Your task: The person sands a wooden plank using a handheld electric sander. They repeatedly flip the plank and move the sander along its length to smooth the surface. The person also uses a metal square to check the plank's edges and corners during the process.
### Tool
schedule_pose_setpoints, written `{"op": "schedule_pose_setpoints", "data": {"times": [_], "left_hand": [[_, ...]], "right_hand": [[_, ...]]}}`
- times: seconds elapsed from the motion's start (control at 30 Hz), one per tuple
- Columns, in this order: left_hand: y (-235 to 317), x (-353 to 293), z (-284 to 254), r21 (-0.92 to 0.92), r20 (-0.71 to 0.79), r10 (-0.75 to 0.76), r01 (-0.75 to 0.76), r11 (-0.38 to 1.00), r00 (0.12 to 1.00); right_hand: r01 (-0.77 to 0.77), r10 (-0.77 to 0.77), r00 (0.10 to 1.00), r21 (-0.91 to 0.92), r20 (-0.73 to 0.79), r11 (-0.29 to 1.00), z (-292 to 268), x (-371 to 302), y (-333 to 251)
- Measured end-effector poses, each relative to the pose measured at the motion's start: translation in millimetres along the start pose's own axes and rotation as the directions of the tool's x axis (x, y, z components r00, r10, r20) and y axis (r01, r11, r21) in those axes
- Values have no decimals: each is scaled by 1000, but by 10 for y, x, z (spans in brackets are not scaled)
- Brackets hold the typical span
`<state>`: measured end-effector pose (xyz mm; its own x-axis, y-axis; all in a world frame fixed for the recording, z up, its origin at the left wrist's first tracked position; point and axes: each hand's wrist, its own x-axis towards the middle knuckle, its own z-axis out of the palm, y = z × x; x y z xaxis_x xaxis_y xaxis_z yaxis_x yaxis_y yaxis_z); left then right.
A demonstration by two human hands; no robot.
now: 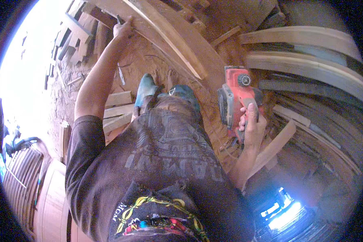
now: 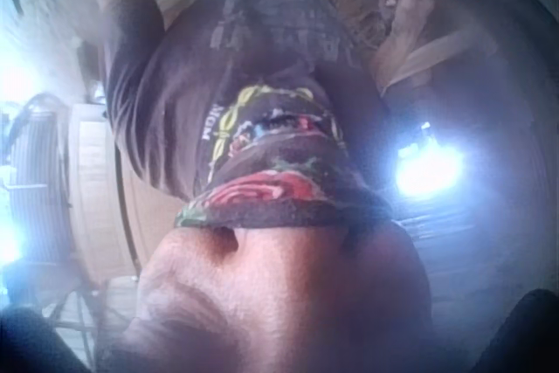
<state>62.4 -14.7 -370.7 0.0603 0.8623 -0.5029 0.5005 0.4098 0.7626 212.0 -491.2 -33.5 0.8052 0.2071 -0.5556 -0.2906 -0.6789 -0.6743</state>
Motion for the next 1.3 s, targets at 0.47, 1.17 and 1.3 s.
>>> {"op": "schedule_pose_setpoints", "data": {"times": [0.47, 1.17, 1.3], "left_hand": [[-155, 340, 30, 1, 141, -55, 56, 998, 988], [-2193, -2253, -1604, -604, 44, -464, 394, 693, 884], [-2900, -2957, -1649, -587, 23, -593, 491, 644, 805]], "right_hand": [[-54, 64, 998, 295, -25, 954, 232, -342, 365], [238, -196, 941, -129, 276, 963, -244, 625, 724], [261, -225, 902, -50, 369, 964, -246, 779, 824]]}}
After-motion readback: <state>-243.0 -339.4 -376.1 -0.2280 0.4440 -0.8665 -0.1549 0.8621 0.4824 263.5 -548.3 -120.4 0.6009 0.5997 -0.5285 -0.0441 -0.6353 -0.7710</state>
